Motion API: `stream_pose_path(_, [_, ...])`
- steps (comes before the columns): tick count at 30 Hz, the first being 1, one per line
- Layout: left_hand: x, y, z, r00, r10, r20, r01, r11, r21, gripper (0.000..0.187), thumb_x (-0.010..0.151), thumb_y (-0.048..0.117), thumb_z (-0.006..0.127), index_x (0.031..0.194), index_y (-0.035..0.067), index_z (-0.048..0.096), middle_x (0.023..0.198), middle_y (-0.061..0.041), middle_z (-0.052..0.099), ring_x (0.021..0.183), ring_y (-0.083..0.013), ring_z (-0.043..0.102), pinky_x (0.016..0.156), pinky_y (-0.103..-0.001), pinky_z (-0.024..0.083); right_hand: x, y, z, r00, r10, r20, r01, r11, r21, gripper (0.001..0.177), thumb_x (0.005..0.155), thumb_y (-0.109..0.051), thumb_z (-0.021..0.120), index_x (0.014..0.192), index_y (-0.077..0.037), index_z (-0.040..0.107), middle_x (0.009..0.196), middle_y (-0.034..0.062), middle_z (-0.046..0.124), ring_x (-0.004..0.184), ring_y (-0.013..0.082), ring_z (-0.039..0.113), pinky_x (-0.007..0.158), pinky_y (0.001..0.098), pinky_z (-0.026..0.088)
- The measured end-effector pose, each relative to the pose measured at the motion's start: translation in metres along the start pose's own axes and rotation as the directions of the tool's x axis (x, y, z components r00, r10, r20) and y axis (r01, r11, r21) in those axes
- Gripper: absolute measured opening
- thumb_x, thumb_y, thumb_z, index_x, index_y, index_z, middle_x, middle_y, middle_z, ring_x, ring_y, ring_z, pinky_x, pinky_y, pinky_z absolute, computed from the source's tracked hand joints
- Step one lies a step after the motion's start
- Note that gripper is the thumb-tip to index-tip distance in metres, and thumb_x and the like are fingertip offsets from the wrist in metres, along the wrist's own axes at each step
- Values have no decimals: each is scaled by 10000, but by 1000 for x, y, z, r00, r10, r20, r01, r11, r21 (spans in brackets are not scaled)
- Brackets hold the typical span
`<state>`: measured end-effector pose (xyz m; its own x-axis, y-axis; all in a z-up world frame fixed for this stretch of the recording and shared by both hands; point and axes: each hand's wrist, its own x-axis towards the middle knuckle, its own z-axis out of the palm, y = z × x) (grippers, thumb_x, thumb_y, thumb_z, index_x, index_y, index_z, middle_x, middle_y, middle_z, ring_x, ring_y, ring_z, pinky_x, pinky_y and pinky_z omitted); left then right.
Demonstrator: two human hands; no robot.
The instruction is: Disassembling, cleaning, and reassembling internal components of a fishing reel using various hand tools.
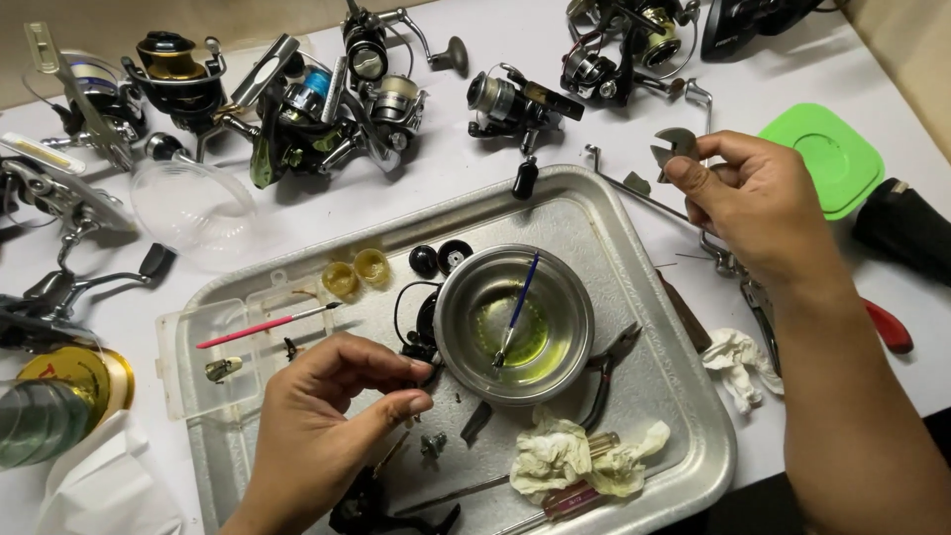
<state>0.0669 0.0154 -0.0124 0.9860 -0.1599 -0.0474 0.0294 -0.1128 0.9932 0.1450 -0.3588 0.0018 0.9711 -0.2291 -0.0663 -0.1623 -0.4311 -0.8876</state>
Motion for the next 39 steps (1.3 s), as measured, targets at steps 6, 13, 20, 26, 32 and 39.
stream_pose_path(6, [-2, -1, 1, 999, 35, 6, -35, 998, -61, 237, 693, -26, 885, 876, 41, 751, 910, -111, 812, 868, -161, 772, 829, -276, 660, -10, -22, 9, 997, 72, -42, -82, 940, -331, 443, 970, -208, 695, 1400, -118, 638, 728, -6, 595, 550, 133, 410, 450, 332, 342])
stream_pose_path(13, [-2, 1, 0, 998, 64, -21, -65, 998, -25, 200, 706, -12, 893, 809, 87, 753, 825, -61, 809, 788, -127, 764, 771, -249, 650, -7, -20, 16, 977, 198, 81, -89, 719, -690, 527, 891, -205, 604, 1413, -273, 587, 916, 79, 722, 939, 322, 654, 837, 459, 457])
stream_pose_path(20, [-3, -2, 2, 995, 89, -36, -93, 986, -137, 118, 806, -52, 789, 842, 40, 723, 839, -136, 806, 882, -210, 828, 774, -296, 712, -9, -30, 29, 964, 254, 77, -98, 610, -787, 431, 938, -274, 583, 1369, -284, 582, 1054, 97, 761, 1031, 399, 686, 892, 524, 498])
stream_pose_path(26, [-4, 5, 4, 998, 51, -24, -53, 992, -113, 166, 781, -36, 819, 903, 43, 740, 917, -95, 822, 846, -139, 791, 831, -256, 682, -17, -34, 31, 978, 205, 42, -96, 615, -782, 369, 967, -244, 681, 1335, -259, 667, 1006, 153, 736, 992, 302, 672, 934, 468, 527])
stream_pose_path(32, [-7, 4, 4, 997, 81, 3, -80, 993, -87, 159, 802, 27, 822, 913, 58, 712, 886, -66, 776, 814, -128, 758, 814, -248, 663, -21, -39, 28, 978, 204, 40, -99, 624, -775, 373, 948, -203, 666, 1320, -234, 687, 1107, 106, 781, 1015, 302, 709, 908, 444, 546])
stream_pose_path(39, [-13, 9, 0, 998, 35, 51, -23, 974, -225, 242, 821, 2, 794, 986, 56, 625, 904, -84, 729, 838, -153, 716, 826, -268, 624, -77, -50, 42, 695, -710, 115, 670, 582, -460, 144, 975, 14, 733, 1091, 98, 740, 955, 242, 755, 823, 306, 752, 759, 373, 640])
